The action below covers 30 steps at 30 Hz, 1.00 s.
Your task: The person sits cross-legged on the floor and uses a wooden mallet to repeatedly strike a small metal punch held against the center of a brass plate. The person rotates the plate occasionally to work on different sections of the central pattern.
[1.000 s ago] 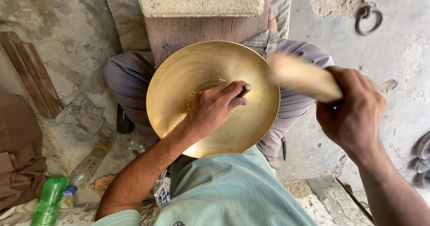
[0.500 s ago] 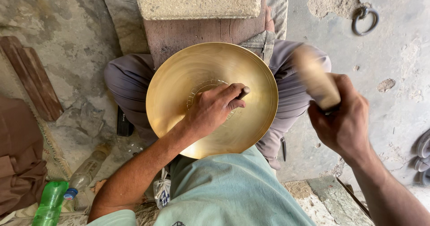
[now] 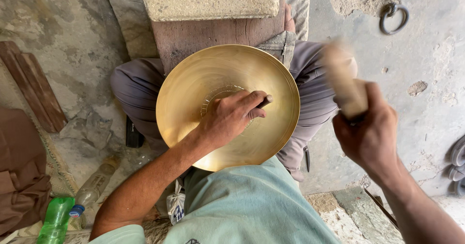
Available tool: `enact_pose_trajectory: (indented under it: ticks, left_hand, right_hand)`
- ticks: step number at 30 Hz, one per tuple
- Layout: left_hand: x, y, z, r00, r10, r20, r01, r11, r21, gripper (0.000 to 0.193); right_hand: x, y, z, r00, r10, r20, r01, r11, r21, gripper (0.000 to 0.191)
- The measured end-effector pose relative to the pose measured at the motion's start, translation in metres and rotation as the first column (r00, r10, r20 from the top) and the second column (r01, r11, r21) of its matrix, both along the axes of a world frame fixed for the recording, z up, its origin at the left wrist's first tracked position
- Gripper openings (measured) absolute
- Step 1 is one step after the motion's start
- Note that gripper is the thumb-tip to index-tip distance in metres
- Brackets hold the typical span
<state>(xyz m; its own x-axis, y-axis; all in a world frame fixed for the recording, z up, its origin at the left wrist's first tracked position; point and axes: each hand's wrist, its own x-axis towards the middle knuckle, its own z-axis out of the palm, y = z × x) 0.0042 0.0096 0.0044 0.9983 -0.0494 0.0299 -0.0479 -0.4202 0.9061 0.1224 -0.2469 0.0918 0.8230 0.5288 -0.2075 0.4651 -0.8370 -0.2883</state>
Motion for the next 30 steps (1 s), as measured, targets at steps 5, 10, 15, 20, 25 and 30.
enact_pose_trajectory:
  ticks: [5, 10, 15, 20, 25, 30]
  left_hand:
    - [0.001, -0.001, -0.002, 0.999, -0.049, -0.004, 0.049, 0.998, 0.045, 0.028]
    - [0.002, 0.002, -0.001, 0.998, -0.062, -0.016, 0.062, 0.998, 0.005, 0.029]
    - [0.003, 0.002, 0.000, 0.997, -0.073, 0.013, 0.072, 0.997, 0.025, 0.033]
    - [0.003, 0.005, -0.001, 0.994, -0.108, -0.030, 0.109, 0.994, 0.016, 0.030]
    - [0.001, 0.005, 0.000, 0.996, -0.088, 0.008, 0.088, 0.996, 0.019, 0.031]
    - [0.002, 0.003, 0.000, 0.990, -0.135, -0.043, 0.136, 0.990, 0.029, 0.028]
  right_hand:
    - [-0.001, -0.001, 0.000, 0.996, -0.079, -0.049, 0.083, 0.991, 0.108, 0.033]
    - [-0.003, 0.002, -0.003, 0.974, 0.090, 0.206, -0.069, 0.992, -0.107, 0.038]
    - [-0.005, 0.000, -0.010, 0.999, -0.050, 0.022, 0.046, 0.991, 0.126, 0.032]
    - [-0.010, -0.006, -0.013, 0.951, -0.247, -0.188, 0.288, 0.927, 0.239, 0.036]
    - [-0.017, -0.005, -0.019, 0.858, -0.227, -0.461, 0.460, 0.739, 0.493, 0.032]
    - [-0.025, -0.008, -0.025, 0.948, -0.257, -0.190, 0.315, 0.849, 0.424, 0.028]
